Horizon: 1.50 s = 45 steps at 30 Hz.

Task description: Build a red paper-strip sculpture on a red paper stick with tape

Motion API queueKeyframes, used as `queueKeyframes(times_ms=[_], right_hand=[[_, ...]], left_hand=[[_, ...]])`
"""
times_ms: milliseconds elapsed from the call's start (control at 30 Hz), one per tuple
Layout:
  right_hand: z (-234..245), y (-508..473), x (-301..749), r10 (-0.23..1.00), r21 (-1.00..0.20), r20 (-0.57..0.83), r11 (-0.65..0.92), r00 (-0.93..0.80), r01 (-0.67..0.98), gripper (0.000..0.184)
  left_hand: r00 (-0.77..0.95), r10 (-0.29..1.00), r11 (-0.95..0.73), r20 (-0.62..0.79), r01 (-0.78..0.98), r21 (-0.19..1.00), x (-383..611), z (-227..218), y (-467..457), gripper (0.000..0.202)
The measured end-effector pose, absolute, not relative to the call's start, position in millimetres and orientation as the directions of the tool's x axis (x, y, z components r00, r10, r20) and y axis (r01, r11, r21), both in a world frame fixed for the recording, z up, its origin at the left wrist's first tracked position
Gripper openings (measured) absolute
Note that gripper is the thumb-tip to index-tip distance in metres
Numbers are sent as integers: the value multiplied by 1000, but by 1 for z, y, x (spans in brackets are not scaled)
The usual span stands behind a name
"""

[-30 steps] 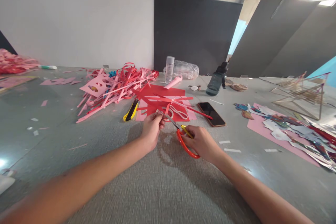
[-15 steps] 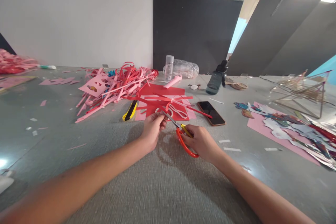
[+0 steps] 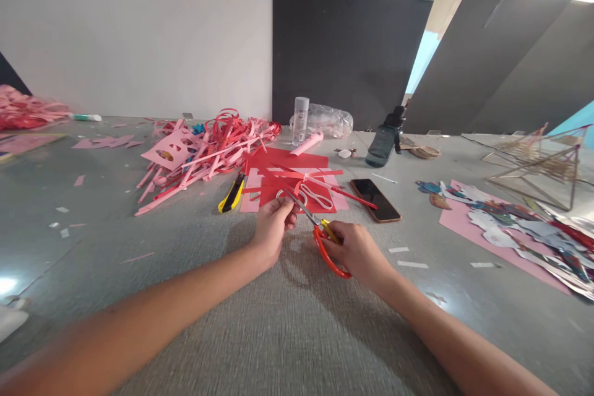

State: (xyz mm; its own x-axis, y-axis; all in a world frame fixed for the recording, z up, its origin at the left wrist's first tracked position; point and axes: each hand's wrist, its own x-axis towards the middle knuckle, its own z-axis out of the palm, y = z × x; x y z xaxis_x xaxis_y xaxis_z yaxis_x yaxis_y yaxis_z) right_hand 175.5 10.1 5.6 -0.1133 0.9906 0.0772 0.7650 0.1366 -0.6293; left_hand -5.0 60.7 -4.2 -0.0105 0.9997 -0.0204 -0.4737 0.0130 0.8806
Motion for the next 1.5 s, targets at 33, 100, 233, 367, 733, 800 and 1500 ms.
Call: queueKeyframes(times_ms=[33, 100, 233, 367, 733, 800, 1500], right_hand=[[4, 10, 176, 990, -631, 78, 138, -114, 763, 35], [2, 11, 177, 990, -640, 76, 139, -117, 756, 36], [1, 12, 175, 988, -640, 93, 153, -121, 753, 36], [4, 10, 170, 988, -631, 107, 156, -113, 760, 34], [12, 8, 169, 981, -678, 116, 191, -154, 710, 33], [11, 10, 170, 981, -707, 118, 193, -155, 680, 35], [7, 8, 168, 983, -811, 111, 173, -144, 559, 34]], left_hand=[[-12, 1000, 11, -18, -471, 882, -5, -4, 60, 16], [-12, 1000, 5, -13, -464, 886, -5, -5, 60, 16], [-15, 1000, -16, 11, -449, 893, -6, -5, 60, 16], [-23, 999, -52, 47, -428, 902, -5, -6, 60, 17], [0, 995, -95, 102, -366, 926, -2, -8, 56, 22], [13, 995, -84, 96, -370, 925, -2, -8, 55, 21], [56, 987, -124, 152, -336, 934, -1, 0, 45, 23]])
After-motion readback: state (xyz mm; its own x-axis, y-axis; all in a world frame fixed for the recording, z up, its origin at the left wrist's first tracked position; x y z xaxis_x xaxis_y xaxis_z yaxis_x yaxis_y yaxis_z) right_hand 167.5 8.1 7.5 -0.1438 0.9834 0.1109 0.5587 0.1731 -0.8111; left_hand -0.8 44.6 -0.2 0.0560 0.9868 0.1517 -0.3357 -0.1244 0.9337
